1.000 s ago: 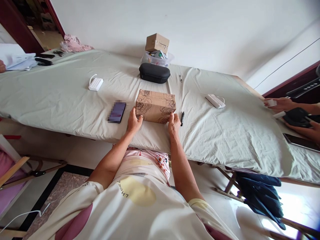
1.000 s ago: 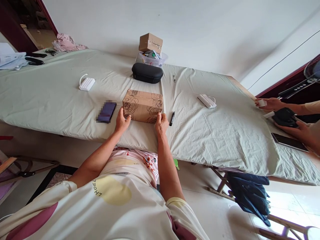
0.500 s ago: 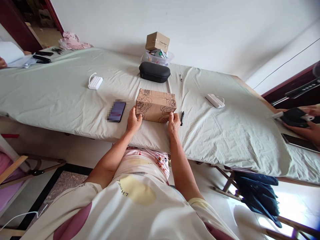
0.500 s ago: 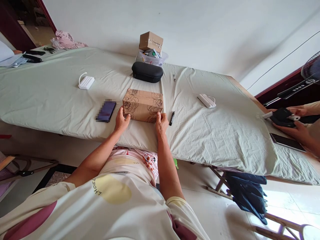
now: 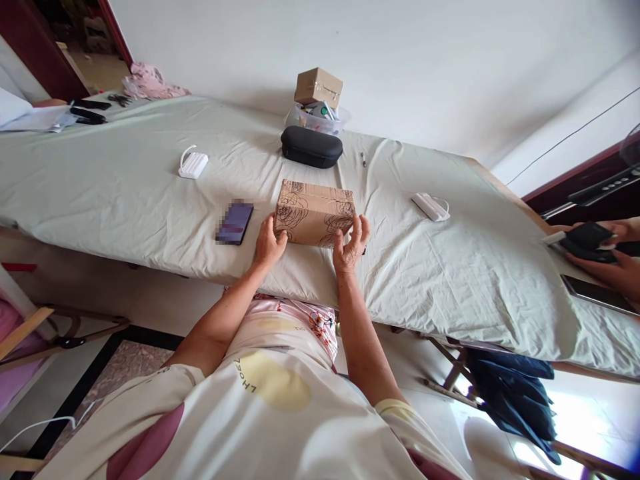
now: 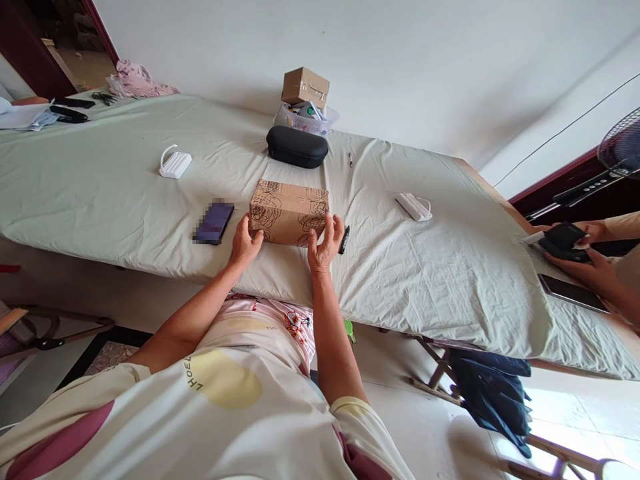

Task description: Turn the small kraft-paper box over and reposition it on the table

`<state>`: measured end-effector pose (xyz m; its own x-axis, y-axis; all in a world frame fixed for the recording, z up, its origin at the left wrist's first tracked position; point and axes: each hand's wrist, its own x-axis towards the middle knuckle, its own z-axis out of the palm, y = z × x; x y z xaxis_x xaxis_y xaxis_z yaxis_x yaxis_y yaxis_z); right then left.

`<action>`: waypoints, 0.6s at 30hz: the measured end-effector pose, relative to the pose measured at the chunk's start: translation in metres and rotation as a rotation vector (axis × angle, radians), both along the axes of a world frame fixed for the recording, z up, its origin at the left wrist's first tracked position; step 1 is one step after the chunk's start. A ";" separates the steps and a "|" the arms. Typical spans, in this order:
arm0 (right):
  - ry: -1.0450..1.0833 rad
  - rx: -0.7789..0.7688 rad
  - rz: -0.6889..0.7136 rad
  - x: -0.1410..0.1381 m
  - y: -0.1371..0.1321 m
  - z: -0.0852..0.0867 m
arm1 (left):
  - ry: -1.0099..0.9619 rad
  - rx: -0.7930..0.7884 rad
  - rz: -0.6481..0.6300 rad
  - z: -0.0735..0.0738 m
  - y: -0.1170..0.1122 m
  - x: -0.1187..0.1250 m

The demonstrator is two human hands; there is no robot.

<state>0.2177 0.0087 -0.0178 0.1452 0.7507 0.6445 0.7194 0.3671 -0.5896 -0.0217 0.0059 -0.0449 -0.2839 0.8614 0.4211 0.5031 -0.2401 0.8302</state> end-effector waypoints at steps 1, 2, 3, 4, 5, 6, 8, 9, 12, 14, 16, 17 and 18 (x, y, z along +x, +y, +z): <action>-0.008 0.024 0.001 -0.001 0.000 0.001 | 0.011 0.017 0.008 0.001 -0.002 0.001; 0.003 0.048 -0.002 -0.002 0.000 0.001 | 0.026 0.042 0.019 0.003 -0.004 0.002; 0.019 0.062 -0.005 -0.003 0.000 0.001 | 0.044 0.072 0.030 0.005 -0.006 0.002; 0.022 0.054 0.000 -0.004 0.000 0.002 | 0.064 0.105 0.042 0.007 -0.008 0.003; 0.027 0.044 0.001 -0.005 0.000 0.001 | 0.086 0.135 0.055 0.010 -0.011 0.004; 0.031 0.040 -0.001 -0.005 0.000 0.001 | 0.111 0.161 0.067 0.014 -0.013 0.005; 0.041 0.049 -0.008 -0.005 0.000 0.000 | 0.175 0.193 0.087 0.025 -0.017 0.007; 0.047 0.062 -0.010 -0.005 0.001 -0.001 | 0.216 0.197 0.094 0.031 -0.019 0.008; 0.076 0.123 -0.003 -0.004 0.004 -0.005 | 0.371 0.167 0.098 0.052 -0.023 0.012; 0.100 0.168 0.015 -0.004 0.007 -0.008 | 0.464 0.143 0.093 0.063 -0.025 0.017; 0.114 0.197 0.035 -0.005 0.009 -0.010 | 0.523 0.135 0.071 0.071 -0.027 0.024; 0.117 0.206 0.044 -0.005 0.010 -0.011 | 0.540 0.136 0.054 0.073 -0.028 0.027; 0.118 0.215 0.050 -0.005 0.010 -0.012 | 0.553 0.138 0.033 0.075 -0.029 0.031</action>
<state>0.2124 0.0190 -0.0297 0.1953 0.6065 0.7707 0.6277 0.5265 -0.5734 0.0094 -0.0229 0.0297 -0.0154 0.7825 0.6224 0.8629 -0.3041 0.4036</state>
